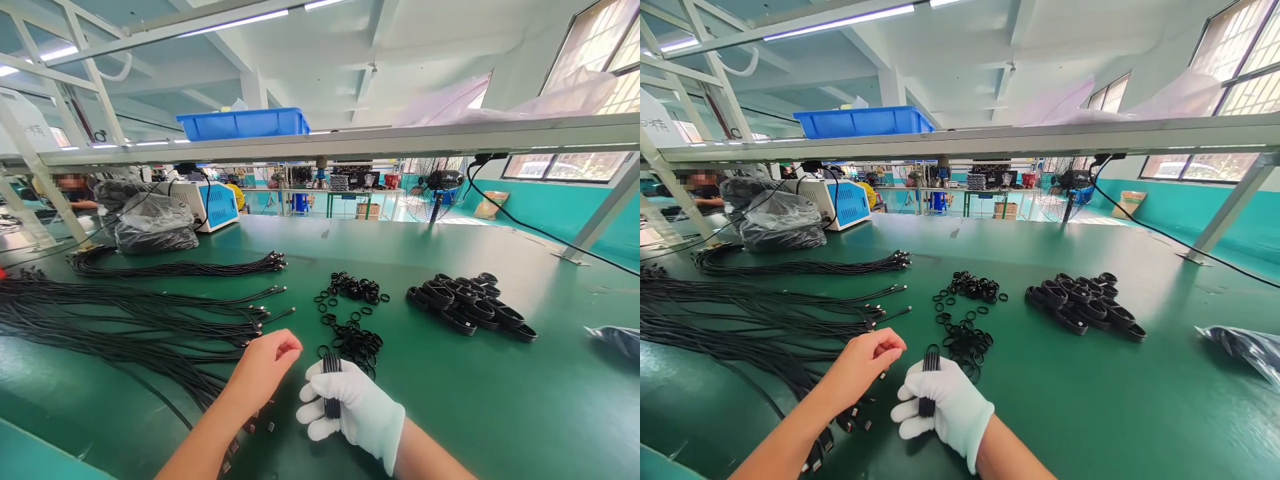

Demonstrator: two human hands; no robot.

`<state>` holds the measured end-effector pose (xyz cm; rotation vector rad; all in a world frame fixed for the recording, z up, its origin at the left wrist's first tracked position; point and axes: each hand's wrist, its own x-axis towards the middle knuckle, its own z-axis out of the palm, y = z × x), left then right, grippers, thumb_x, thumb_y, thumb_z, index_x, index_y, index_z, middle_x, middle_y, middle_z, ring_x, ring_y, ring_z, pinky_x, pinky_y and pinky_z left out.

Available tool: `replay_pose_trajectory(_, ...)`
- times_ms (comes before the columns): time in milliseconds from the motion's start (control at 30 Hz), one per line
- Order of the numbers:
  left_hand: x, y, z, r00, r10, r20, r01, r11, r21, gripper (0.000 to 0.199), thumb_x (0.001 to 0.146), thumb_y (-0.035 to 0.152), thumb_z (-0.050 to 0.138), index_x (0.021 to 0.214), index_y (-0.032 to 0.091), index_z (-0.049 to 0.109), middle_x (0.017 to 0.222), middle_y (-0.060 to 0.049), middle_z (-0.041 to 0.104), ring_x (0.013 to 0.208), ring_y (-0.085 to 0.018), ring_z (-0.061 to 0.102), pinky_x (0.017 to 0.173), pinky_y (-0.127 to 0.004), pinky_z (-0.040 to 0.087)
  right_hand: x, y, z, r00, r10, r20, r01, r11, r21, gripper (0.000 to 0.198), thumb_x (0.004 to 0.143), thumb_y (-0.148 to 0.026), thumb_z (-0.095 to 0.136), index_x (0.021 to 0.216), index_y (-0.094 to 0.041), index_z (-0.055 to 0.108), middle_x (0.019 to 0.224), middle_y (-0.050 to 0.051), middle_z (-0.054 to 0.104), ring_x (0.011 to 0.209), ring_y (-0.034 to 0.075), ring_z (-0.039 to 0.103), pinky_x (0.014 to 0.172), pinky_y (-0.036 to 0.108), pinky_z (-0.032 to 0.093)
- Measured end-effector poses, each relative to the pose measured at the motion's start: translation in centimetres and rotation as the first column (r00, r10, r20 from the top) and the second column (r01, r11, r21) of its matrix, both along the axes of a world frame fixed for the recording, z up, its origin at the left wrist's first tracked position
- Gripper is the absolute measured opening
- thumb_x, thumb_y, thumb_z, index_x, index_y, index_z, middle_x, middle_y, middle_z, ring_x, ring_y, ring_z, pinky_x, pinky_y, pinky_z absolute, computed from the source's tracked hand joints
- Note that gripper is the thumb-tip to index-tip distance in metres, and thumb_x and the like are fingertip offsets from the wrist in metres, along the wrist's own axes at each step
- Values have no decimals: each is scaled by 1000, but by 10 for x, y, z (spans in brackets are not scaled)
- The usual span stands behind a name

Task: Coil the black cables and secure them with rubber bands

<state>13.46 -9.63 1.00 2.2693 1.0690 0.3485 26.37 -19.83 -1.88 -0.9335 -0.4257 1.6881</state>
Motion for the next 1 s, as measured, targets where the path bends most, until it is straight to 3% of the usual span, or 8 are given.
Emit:
replay_pose_trajectory(133,9,10,-4,1000,9,-29,-8,1000,29,14,78,24,46,73,23,59,68,2,61,63,-16,54,56,-24,35,10,4,4,972,-227,52,226,974,31,37,54,-26,75,71,-19,43,61,-1,51,51,11,52,42,20,30)
replay_pose_trajectory(267,23,11,-11,999,-16,-35,18,998,65,12,74,16,49,69,23,57,71,2,60,67,-17,52,60,-26,31,27,9,6,859,-494,139,486,870,86,39,60,-34,74,80,-20,44,69,-2,53,62,12,58,51,23,44)
replay_pose_trajectory(333,31,7,-18,998,-58,-21,59,997,48,11,72,14,50,70,24,57,73,2,60,70,-17,52,61,-26,30,31,10,5,832,-526,175,519,850,88,38,62,-35,73,83,-20,46,72,-1,55,64,13,60,55,25,47)
replay_pose_trajectory(467,41,2,-31,996,-82,38,83,996,-22,12,68,11,54,70,23,54,75,2,53,72,-17,49,64,-27,29,26,9,7,832,-502,236,492,864,104,33,62,-29,71,83,-18,48,70,0,56,59,13,58,48,23,42)
replay_pose_trajectory(600,39,0,-31,986,-30,167,63,978,-198,9,72,15,51,66,21,46,71,2,46,71,-17,46,65,-28,32,19,10,10,789,-500,356,491,862,123,30,63,-27,67,85,-17,49,59,-3,53,48,11,54,41,21,37)
replay_pose_trajectory(733,32,-11,-24,946,49,320,126,855,-504,15,80,31,41,72,20,43,65,3,45,58,-12,43,56,-24,35,13,14,6,732,-472,492,457,875,159,29,59,-20,61,86,-18,49,60,-4,54,43,10,49,37,22,35)
replay_pose_trajectory(833,27,-23,-20,904,134,407,179,744,-643,19,77,36,44,71,19,41,69,2,47,58,-9,43,54,-21,35,8,14,-1,688,-453,567,430,884,186,26,58,-17,56,82,-20,49,55,-7,48,40,9,43,37,22,31)
replay_pose_trajectory(1000,14,-36,-7,827,220,517,279,638,-718,20,73,37,52,73,18,45,81,-2,51,64,-10,46,54,-21,35,8,8,-1,411,-430,804,356,887,293,14,60,-16,50,73,-21,47,58,-5,45,54,11,40,51,26,35)
